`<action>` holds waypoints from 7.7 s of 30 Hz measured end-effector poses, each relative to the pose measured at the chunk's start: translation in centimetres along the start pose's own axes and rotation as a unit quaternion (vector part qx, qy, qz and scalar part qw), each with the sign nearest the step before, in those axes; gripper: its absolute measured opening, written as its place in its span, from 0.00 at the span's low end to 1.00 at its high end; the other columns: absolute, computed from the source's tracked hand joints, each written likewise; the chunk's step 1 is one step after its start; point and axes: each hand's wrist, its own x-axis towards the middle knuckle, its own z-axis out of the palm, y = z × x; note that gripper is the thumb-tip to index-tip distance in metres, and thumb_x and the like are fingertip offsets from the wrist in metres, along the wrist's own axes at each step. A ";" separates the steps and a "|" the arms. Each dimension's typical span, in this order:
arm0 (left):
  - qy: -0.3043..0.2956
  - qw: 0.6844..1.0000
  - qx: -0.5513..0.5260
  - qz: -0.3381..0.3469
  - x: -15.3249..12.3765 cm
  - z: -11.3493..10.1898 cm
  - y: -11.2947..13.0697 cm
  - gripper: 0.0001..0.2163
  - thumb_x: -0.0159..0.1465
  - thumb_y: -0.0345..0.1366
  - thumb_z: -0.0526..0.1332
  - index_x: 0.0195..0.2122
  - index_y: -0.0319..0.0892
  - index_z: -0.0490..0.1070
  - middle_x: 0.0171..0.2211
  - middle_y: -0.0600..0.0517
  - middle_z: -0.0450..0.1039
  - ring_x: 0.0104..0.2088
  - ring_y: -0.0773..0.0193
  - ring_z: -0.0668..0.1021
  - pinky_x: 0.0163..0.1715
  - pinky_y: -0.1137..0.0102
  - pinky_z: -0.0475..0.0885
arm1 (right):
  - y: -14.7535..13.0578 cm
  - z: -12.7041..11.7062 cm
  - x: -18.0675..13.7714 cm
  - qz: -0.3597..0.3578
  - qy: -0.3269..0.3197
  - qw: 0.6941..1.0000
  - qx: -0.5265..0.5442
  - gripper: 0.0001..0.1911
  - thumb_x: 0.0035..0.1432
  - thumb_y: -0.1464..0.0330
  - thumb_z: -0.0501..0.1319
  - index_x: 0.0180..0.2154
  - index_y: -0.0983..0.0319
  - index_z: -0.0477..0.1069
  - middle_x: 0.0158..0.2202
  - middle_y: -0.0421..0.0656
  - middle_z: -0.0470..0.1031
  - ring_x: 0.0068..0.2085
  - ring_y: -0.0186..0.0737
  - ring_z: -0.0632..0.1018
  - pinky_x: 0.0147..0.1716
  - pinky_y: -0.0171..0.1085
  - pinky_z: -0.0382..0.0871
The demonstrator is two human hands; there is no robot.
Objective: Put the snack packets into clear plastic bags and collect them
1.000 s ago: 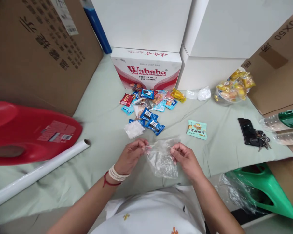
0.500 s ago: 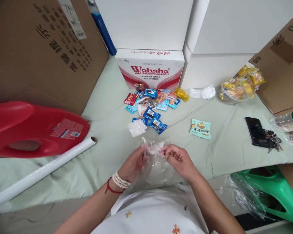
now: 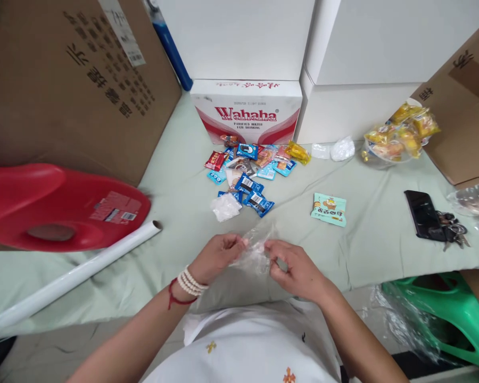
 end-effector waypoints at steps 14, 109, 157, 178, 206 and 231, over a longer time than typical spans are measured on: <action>0.279 0.952 -0.114 0.052 -1.9 -1.0 -5.8 0.21 0.65 0.58 0.62 0.32 0.45 0.62 0.23 0.60 0.62 0.18 0.73 0.63 0.18 0.77 0.61 | 4.7 -3.0 -3.9 0.307 0.103 0.931 0.167 0.23 0.59 0.47 0.67 0.32 0.60 0.70 0.37 0.45 0.81 0.34 0.41 0.81 0.36 0.39 0.75; 0.136 0.729 0.589 0.322 0.3 0.1 -7.6 0.25 0.74 0.44 0.54 0.72 0.56 0.59 0.71 0.47 0.63 0.72 0.46 0.63 0.70 0.34 0.35 | 2.8 -5.8 12.7 0.190 -0.178 0.909 -0.325 0.42 0.56 0.58 0.72 0.67 0.63 0.64 0.53 0.52 0.80 0.52 0.54 0.80 0.48 0.39 0.70; 0.440 0.707 0.366 0.415 -0.1 -1.3 -1.7 0.06 0.66 0.34 0.61 0.44 0.44 0.72 0.47 0.42 0.73 0.55 0.48 0.74 0.58 0.50 0.67 | 7.8 -5.1 6.6 0.166 -0.058 0.977 -0.123 0.19 0.66 0.61 0.54 0.49 0.63 0.77 0.33 0.42 0.79 0.33 0.39 0.76 0.37 0.36 0.67; 0.117 0.759 0.514 0.382 1.6 4.6 -4.3 0.17 0.74 0.37 0.54 0.62 0.49 0.73 0.59 0.46 0.78 0.58 0.52 0.76 0.57 0.52 0.61 | 6.1 -5.7 12.9 0.107 -0.021 0.914 -0.390 0.25 0.69 0.60 0.58 0.62 0.66 0.71 0.56 0.57 0.75 0.57 0.54 0.72 0.57 0.45 0.64; 0.313 0.916 0.230 0.101 2.7 0.5 -4.6 0.39 0.58 0.54 0.69 0.64 0.36 0.64 0.45 0.41 0.79 0.42 0.51 0.81 0.44 0.57 0.76 | 4.0 -1.4 3.8 -0.144 -0.193 0.896 -0.373 0.26 0.70 0.77 0.50 0.62 0.58 0.75 0.34 0.46 0.69 0.39 0.45 0.67 0.40 0.40 0.64; 0.143 0.829 0.475 0.258 3.2 8.1 -1.2 0.07 0.63 0.31 0.66 0.37 0.51 0.83 0.54 0.45 0.75 0.57 0.43 0.70 0.53 0.48 0.70 | 10.1 -2.0 3.4 0.149 0.272 0.915 -0.257 0.32 0.60 0.50 0.65 0.58 0.63 0.74 0.52 0.57 0.73 0.57 0.61 0.70 0.60 0.59 0.64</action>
